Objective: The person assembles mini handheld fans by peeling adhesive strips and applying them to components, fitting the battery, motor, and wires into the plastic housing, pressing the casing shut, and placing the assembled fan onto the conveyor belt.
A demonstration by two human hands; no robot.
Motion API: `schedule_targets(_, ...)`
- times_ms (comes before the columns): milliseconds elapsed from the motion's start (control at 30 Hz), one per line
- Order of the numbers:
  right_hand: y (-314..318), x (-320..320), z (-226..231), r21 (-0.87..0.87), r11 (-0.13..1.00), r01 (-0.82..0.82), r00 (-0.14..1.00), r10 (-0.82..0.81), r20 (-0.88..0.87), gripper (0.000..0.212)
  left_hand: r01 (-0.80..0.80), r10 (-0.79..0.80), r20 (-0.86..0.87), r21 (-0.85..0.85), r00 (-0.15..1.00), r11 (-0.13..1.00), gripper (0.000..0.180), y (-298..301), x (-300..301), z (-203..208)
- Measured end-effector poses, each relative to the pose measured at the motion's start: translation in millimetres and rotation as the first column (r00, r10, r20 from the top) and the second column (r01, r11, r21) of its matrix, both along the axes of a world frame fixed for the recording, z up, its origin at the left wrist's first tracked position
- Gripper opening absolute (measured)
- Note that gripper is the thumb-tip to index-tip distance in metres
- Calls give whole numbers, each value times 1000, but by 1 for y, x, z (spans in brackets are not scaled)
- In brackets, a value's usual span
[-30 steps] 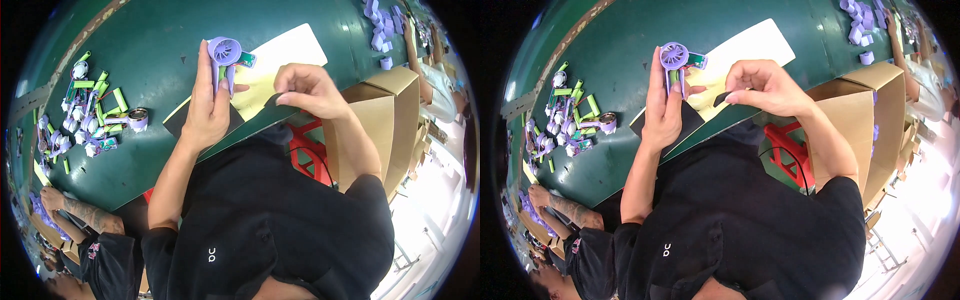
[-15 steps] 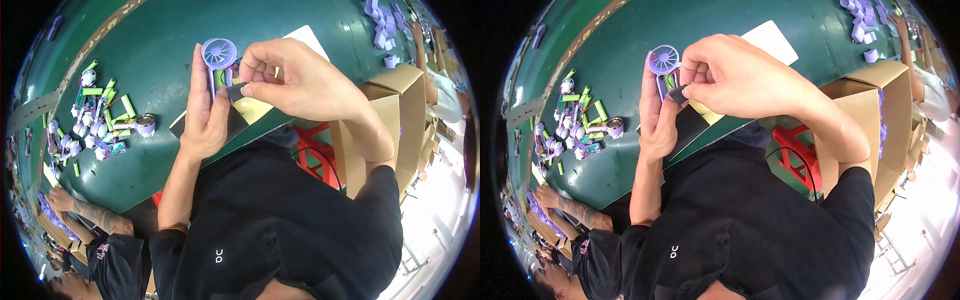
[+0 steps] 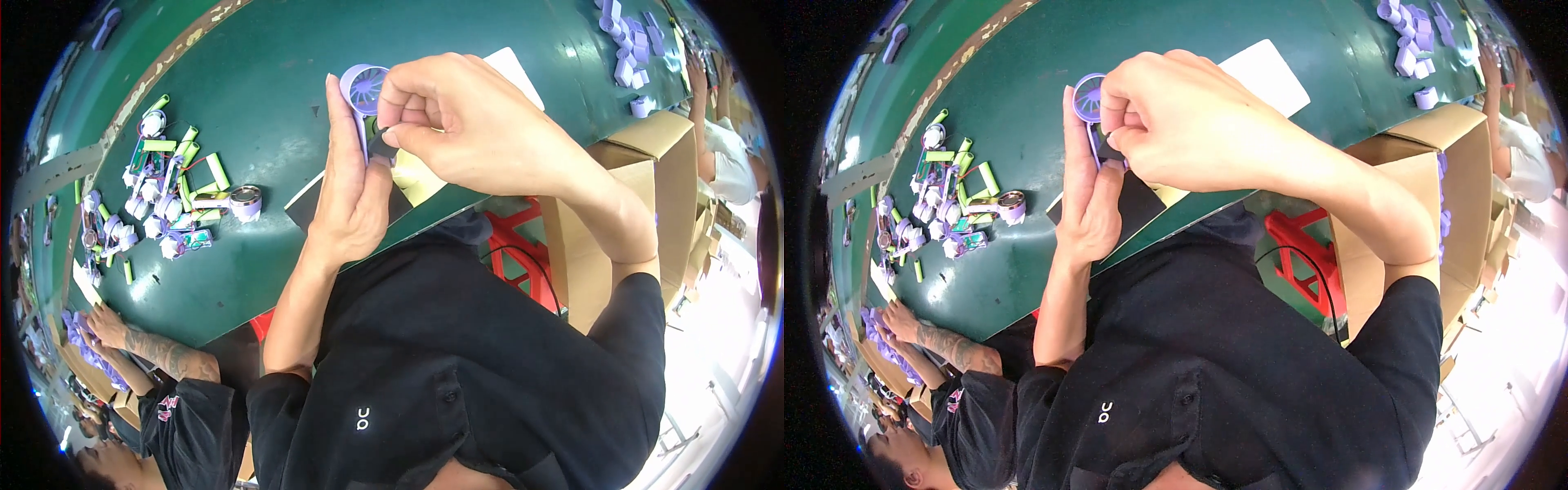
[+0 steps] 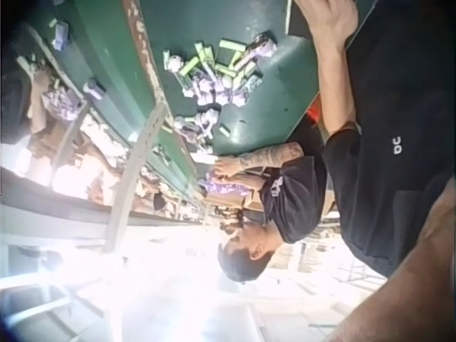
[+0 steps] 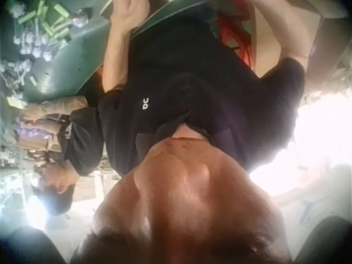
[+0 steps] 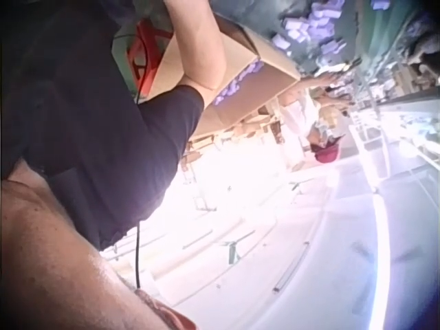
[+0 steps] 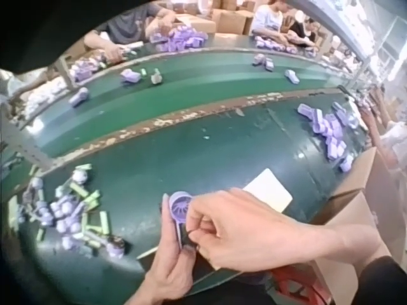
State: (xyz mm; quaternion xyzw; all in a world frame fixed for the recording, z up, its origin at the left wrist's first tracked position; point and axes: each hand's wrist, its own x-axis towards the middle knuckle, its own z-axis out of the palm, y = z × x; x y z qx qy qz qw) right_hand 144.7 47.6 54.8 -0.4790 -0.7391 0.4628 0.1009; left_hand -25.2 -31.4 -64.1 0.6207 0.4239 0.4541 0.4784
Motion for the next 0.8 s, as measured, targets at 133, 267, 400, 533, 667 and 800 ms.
schedule_targets(133,-4,-2,0,-23,999,35,999,-35,-12,10,90,-88,45,-46,995,995,86,3,-1,11)
schedule_targets(267,-7,-5,-5,-6,997,79,996,-80,-36,10,69,-69,-41,-5,997,998,83,4,-1,10)
schedule_targets(400,-8,-7,-11,87,989,122,992,-119,-37,8,45,-44,-60,9,997,999,78,6,5,12)
schedule_targets(533,-11,-10,-15,56,986,158,986,-155,-60,6,-48,61,-114,115,992,992,72,6,9,10)
schedule_targets(667,-14,-6,-39,67,974,215,954,-195,-228,4,-46,70,-158,150,985,988,72,8,9,10)
schedule_targets(800,-18,-6,-62,53,952,301,886,-258,-386,5,-63,87,-182,134,979,989,72,10,7,9)
